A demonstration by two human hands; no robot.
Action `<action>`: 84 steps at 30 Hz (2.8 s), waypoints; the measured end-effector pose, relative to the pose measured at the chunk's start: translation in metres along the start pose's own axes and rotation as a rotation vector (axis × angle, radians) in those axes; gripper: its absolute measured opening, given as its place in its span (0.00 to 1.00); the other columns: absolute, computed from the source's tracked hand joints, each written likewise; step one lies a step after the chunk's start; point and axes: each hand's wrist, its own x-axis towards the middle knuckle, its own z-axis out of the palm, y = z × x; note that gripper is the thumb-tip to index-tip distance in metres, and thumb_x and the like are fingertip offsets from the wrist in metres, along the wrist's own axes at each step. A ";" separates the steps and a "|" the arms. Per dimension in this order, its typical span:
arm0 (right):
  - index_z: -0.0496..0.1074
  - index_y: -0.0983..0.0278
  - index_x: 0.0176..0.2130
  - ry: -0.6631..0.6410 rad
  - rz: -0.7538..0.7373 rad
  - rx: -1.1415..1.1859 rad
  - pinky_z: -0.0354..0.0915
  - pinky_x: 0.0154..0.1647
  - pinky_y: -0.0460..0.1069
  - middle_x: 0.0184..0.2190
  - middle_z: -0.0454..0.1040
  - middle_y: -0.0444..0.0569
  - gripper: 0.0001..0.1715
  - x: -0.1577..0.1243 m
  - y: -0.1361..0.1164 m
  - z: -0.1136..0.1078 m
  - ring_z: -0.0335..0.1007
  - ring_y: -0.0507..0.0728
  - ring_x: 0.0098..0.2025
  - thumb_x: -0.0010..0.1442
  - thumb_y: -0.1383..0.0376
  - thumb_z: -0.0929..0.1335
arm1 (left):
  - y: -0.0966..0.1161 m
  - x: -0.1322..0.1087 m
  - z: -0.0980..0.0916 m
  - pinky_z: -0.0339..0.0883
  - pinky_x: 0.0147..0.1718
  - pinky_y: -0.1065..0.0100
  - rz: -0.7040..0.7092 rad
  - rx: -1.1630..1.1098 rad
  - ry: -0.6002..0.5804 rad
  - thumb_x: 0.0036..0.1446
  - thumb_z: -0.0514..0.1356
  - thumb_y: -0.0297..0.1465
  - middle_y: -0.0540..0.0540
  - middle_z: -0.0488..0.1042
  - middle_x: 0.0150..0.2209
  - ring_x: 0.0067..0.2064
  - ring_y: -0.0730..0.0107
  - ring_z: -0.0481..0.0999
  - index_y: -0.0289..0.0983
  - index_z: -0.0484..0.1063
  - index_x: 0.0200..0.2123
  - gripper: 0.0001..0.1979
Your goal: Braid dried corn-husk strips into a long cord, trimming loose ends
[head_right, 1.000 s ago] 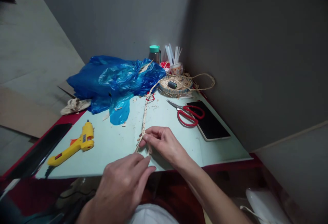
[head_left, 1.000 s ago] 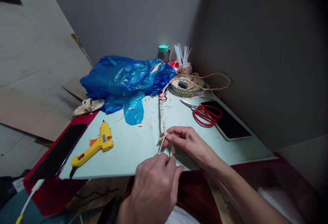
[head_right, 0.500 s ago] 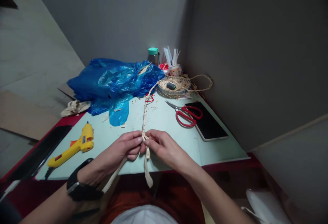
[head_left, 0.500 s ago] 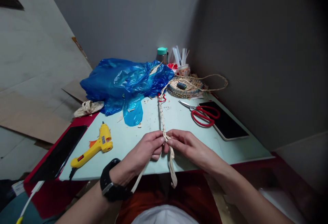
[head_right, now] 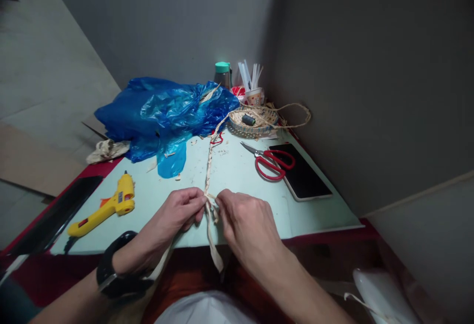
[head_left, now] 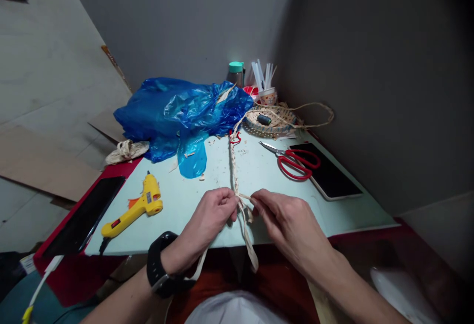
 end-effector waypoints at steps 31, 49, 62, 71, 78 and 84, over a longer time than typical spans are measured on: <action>0.64 0.64 0.37 -0.260 -0.107 0.361 0.58 0.32 0.44 0.30 0.69 0.43 0.09 0.019 -0.015 0.004 0.61 0.50 0.30 0.64 0.72 0.57 | -0.020 -0.009 -0.008 0.45 0.19 0.75 0.061 -0.153 -0.034 0.61 0.52 0.37 0.56 0.57 0.22 0.21 0.80 0.51 0.37 0.63 0.31 0.11; 0.67 0.65 0.26 -0.035 0.044 0.423 0.52 0.26 0.46 0.20 0.60 0.41 0.21 0.021 -0.001 0.023 0.55 0.50 0.24 0.66 0.58 0.59 | -0.004 -0.015 -0.002 0.54 0.29 0.70 0.286 0.553 0.202 0.61 0.50 0.29 0.49 0.71 0.27 0.27 0.70 0.65 0.37 0.67 0.28 0.11; 0.65 0.65 0.23 -0.107 0.053 0.583 0.53 0.28 0.45 0.20 0.64 0.41 0.21 0.022 0.003 0.025 0.57 0.50 0.24 0.65 0.61 0.60 | -0.006 -0.036 0.010 0.60 0.27 0.68 0.564 0.884 0.437 0.60 0.51 0.24 0.47 0.71 0.26 0.27 0.69 0.70 0.35 0.70 0.29 0.10; 0.75 0.67 0.32 -0.259 0.090 0.823 0.61 0.36 0.46 0.29 0.73 0.46 0.17 0.024 0.003 0.015 0.67 0.53 0.33 0.63 0.60 0.62 | -0.032 -0.045 0.048 0.64 0.26 0.66 0.709 1.307 0.598 0.55 0.46 0.15 0.40 0.74 0.30 0.27 0.65 0.72 0.27 0.69 0.48 0.20; 0.72 0.67 0.30 -0.219 0.073 0.904 0.60 0.34 0.45 0.29 0.72 0.47 0.20 0.019 0.005 0.018 0.65 0.52 0.31 0.65 0.58 0.61 | -0.019 -0.048 0.014 0.66 0.40 0.63 0.560 0.580 0.412 0.60 0.53 0.25 0.42 0.73 0.37 0.41 0.62 0.71 0.36 0.72 0.34 0.08; 0.69 0.66 0.31 -0.209 0.105 1.031 0.60 0.36 0.46 0.28 0.68 0.45 0.18 0.014 -0.001 0.021 0.63 0.52 0.31 0.65 0.56 0.61 | -0.007 -0.024 -0.002 0.64 0.36 0.70 0.115 -0.279 0.009 0.57 0.58 0.32 0.46 0.72 0.33 0.35 0.71 0.70 0.35 0.69 0.40 0.08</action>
